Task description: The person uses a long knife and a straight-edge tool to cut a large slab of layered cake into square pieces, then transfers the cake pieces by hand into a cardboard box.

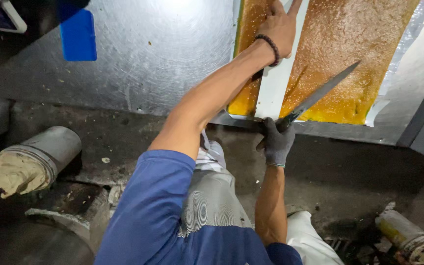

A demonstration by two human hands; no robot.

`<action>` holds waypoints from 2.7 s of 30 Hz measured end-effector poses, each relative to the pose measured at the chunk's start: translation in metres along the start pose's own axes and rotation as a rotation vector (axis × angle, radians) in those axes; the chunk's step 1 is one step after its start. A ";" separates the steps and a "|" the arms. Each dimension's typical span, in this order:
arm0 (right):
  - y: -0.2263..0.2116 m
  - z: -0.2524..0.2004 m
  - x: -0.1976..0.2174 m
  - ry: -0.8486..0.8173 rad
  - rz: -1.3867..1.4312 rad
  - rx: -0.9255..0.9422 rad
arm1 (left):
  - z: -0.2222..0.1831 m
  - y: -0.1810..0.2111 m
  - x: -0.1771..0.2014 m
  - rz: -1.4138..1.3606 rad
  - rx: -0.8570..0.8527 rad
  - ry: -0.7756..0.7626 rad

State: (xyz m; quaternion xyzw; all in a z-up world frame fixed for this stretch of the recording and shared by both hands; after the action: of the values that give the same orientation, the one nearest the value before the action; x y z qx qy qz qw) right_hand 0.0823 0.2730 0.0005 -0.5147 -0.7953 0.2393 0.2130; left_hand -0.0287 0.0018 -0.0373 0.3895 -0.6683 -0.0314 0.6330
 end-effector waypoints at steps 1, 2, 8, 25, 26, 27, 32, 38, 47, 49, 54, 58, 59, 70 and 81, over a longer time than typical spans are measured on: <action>-0.001 0.003 0.000 -0.030 -0.006 0.089 | 0.000 0.001 0.001 -0.001 -0.015 0.022; 0.000 0.006 -0.001 -0.060 -0.013 0.177 | 0.000 -0.001 0.003 -0.001 -0.030 0.044; -0.002 0.008 0.006 -0.028 -0.094 0.025 | -0.007 -0.001 0.012 -0.047 -0.034 -0.037; -0.174 0.019 -0.028 -0.068 -0.578 0.891 | -0.020 0.020 0.058 0.022 -0.019 -0.240; -0.190 0.033 -0.043 -0.043 -0.653 0.795 | -0.021 0.021 0.060 0.031 -0.035 -0.226; -0.204 0.044 -0.056 -0.022 -0.729 0.700 | -0.021 0.021 0.061 0.037 -0.050 -0.208; -0.233 0.083 -0.088 -0.125 -0.896 0.401 | -0.019 0.015 0.059 0.082 -0.083 -0.215; -0.220 0.118 -0.101 -0.085 -0.886 0.662 | -0.022 0.012 0.057 0.080 -0.104 -0.204; -0.235 0.106 -0.106 -0.112 -0.916 0.571 | -0.021 0.013 0.059 0.089 -0.109 -0.208; -0.248 0.100 -0.108 -0.146 -0.903 0.472 | -0.020 0.012 0.057 0.103 -0.116 -0.197; -0.252 0.097 -0.108 -0.195 -0.887 0.359 | -0.021 0.010 0.054 0.054 -0.089 -0.216; -0.229 0.098 -0.093 -0.134 -0.892 0.592 | -0.017 0.015 0.054 0.098 -0.098 -0.197; -0.230 0.106 -0.098 -0.146 -0.874 0.566 | -0.018 0.013 0.055 0.089 -0.080 -0.232; -0.229 0.106 -0.095 -0.183 -0.859 0.529 | -0.018 0.002 0.046 0.113 -0.116 -0.208; -0.205 0.088 -0.072 -0.191 -0.829 0.539 | -0.017 -0.014 0.035 0.188 -0.210 -0.125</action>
State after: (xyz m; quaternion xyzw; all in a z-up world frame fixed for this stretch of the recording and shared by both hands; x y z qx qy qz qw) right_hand -0.0890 0.1192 0.0470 -0.0581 -0.8588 0.3774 0.3416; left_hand -0.0033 -0.0197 -0.0129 0.2539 -0.7329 -0.0659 0.6277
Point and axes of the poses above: each hand's wrist, its own z-axis towards the middle knuckle, its own x-axis out of the back of the hand, y = z × x, the point moved 3 cm from there along z, towards the middle knuckle, and after that the axes turned 14 degrees about -x, right-handed, at the moved point
